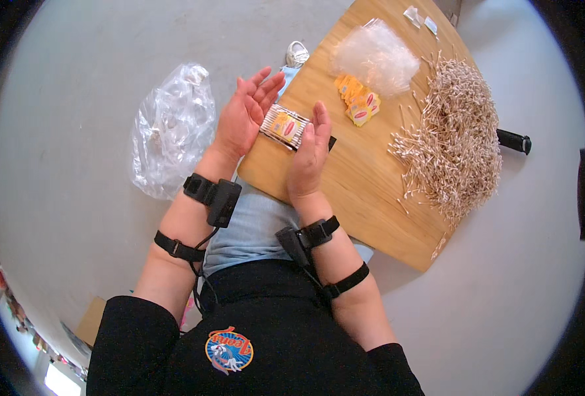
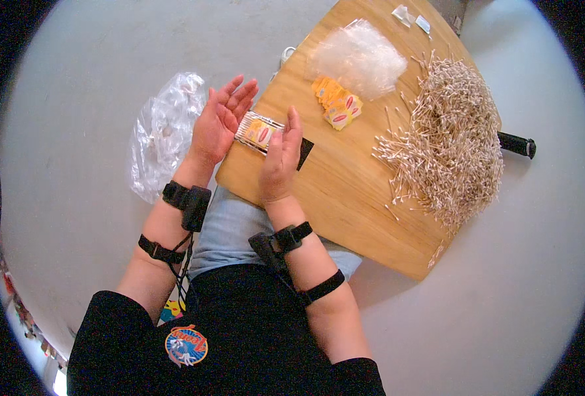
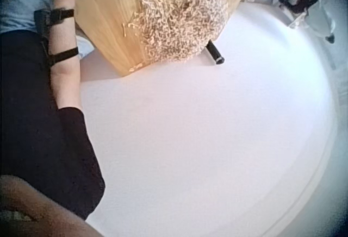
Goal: Sorting and aligning cotton swabs on a wooden table to place them into packaging.
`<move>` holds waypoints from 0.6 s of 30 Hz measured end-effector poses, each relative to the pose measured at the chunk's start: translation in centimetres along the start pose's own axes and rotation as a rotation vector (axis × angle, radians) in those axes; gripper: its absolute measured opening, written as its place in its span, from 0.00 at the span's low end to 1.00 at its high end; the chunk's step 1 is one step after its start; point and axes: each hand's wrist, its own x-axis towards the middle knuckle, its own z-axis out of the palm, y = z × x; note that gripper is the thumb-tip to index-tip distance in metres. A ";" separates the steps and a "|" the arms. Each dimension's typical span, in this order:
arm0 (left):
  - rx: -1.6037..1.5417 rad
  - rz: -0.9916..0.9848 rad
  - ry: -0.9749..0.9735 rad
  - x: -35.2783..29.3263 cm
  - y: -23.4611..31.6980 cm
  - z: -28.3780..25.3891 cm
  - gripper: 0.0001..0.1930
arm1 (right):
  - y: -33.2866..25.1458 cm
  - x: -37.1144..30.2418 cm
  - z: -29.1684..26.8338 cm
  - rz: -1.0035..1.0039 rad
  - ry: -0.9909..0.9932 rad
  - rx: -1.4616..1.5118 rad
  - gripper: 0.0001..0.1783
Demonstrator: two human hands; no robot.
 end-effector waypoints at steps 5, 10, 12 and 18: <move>0.143 0.064 -0.040 -0.1 -0.6 -0.2 0.33 | 0.4 0.0 0.9 -0.035 -0.009 0.029 0.30; 0.163 0.124 -0.051 -0.5 -1.0 -0.1 0.29 | 0.4 -0.1 1.0 0.023 0.068 0.173 0.29; 0.153 0.120 -0.050 -0.9 -0.4 -0.4 0.29 | 0.6 0.1 0.2 0.033 0.093 0.239 0.26; 1.676 0.533 -0.476 -2.1 1.7 -1.0 0.48 | 1.9 0.2 -3.9 0.021 0.049 0.253 0.22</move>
